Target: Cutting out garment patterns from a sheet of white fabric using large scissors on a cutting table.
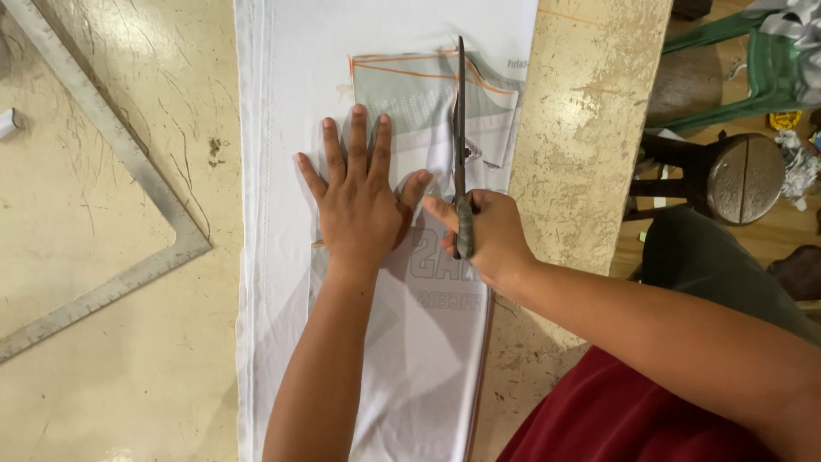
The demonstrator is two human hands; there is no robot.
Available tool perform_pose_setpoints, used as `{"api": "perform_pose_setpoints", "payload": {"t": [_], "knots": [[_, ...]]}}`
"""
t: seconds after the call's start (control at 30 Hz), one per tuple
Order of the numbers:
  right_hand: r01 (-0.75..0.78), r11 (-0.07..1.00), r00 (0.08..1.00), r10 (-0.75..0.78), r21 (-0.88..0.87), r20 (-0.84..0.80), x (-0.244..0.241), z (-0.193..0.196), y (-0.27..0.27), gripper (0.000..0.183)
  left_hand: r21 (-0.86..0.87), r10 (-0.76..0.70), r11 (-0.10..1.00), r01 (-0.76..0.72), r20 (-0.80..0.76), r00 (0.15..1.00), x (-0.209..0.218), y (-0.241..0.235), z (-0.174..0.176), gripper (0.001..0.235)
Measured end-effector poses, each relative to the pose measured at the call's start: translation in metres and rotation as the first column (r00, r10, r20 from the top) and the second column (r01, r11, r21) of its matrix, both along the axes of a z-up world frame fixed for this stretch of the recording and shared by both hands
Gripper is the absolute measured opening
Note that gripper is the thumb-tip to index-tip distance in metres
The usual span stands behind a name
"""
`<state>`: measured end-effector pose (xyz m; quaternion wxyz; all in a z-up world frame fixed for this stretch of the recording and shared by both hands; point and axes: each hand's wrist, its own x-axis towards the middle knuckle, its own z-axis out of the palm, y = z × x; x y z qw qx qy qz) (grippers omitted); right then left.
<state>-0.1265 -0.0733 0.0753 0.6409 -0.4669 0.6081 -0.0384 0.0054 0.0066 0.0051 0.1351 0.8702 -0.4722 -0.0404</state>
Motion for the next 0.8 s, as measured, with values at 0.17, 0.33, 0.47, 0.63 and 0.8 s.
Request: {"api": "perform_pose_setpoints", "payload": {"t": [0.17,0.33,0.47,0.63,0.8], "knots": [[0.077,0.997,0.997,-0.078,0.003,0.015,0.002,-0.013,-0.002,0.053,-0.059,0.004,0.998,-0.004,0.0,1.0,0.0,0.0,-0.003,0.08],[0.082,0.997,0.996,-0.082,0.002,0.044,0.001,-0.018,-0.006,0.051,-0.003,0.005,1.0,-0.005,0.005,1.0,0.002,-0.003,-0.008,0.081],[0.115,0.993,0.989,-0.117,0.028,0.086,-0.005,-0.027,-0.008,0.049,-0.031,0.019,0.999,-0.02,-0.003,1.0,-0.001,-0.001,-0.005,0.079],[0.103,0.991,0.982,-0.088,-0.08,0.17,-0.019,-0.01,-0.012,0.041,0.27,0.098,0.963,-0.021,-0.274,0.957,0.001,-0.01,0.04,0.081],[0.061,0.966,0.951,0.021,-0.253,0.308,-0.106,-0.018,-0.056,0.033,0.251,0.112,0.966,-0.058,-0.208,0.972,-0.002,-0.006,0.018,0.083]]}}
